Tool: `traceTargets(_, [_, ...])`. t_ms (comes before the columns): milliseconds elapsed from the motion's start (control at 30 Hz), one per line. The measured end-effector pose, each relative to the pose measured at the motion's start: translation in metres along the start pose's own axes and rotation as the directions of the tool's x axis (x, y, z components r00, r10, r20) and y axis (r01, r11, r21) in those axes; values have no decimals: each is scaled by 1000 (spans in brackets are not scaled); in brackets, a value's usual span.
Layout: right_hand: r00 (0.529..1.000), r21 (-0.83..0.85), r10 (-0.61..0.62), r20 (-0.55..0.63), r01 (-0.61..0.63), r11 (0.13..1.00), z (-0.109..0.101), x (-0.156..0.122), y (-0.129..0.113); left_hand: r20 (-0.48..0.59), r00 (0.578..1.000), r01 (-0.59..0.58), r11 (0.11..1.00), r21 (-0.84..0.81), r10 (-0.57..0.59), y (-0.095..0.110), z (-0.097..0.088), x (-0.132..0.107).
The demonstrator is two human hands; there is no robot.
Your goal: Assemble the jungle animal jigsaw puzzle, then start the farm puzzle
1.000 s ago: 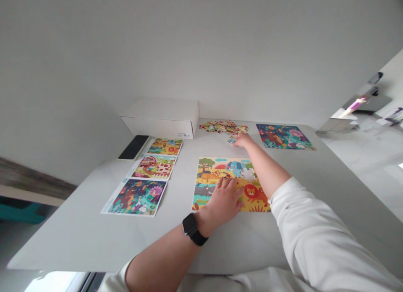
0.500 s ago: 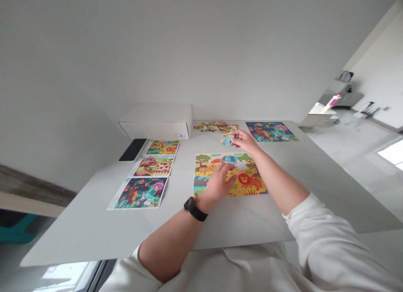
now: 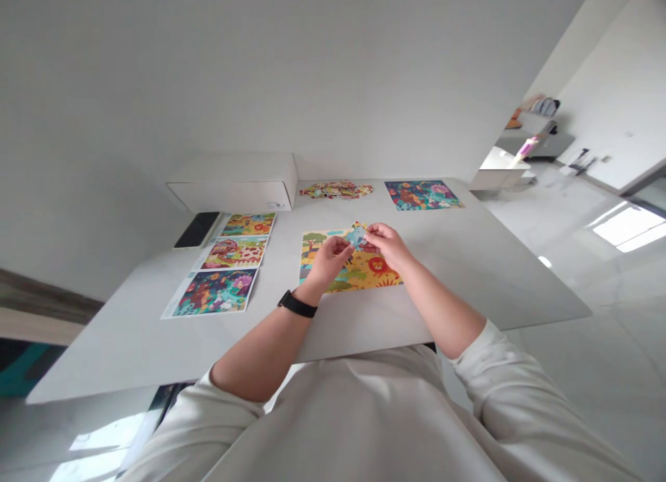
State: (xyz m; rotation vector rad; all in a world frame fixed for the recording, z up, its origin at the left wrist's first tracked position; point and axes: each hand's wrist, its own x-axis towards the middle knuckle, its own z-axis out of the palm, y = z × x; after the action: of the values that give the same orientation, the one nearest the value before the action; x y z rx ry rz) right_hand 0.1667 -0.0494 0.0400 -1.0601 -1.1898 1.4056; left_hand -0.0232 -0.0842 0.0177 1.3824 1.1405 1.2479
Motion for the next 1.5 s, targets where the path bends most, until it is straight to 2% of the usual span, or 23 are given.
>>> traceTargets(133, [998, 50, 48, 38, -50, 998, 3, -3, 5, 6, 1000, -4, 1000, -5, 4, 0, -1, 0])
traceTargets(233, [992, -17, 105, 72, -104, 994, 3, -5, 8, -38, 999, 26, 1000, -10, -26, -1, -2, 2])
traceTargets(333, [988, -152, 96, 120, -78, 985, 1, -7, 10, -95, 994, 49, 998, -48, -54, -1, -3, 3])
traceTargets(433, [986, -233, 47, 162, -8, 972, -3, -6, 8, -93, 995, 39, 996, -86, -47, 0, -5, 5])
traceTargets(600, [983, -265, -83, 161, 124, 956, -9, -5, 3, -77, 996, 39, 998, -43, -42, -1, -5, 6])
traceTargets(767, [983, -275, -56, 173, 103, 956, -11, -5, 2, -74, 997, 19, 999, -29, -21, 0, -3, 5])
traceTargets(1000, [989, -166, -3, 145, 27, 986, -9, -7, 0, -37, 999, 33, 993, -113, -37, 3, -1, 1])
traceTargets(1200, [986, -239, -69, 152, 104, 965, -11, -6, 2, -40, 998, 43, 990, -134, -48, 3, -1, 1])
traceTargets(1500, [989, -261, -82, 122, 112, 959, -14, -3, 3, -57, 992, 105, 981, -161, -116, 5, -1, 3])
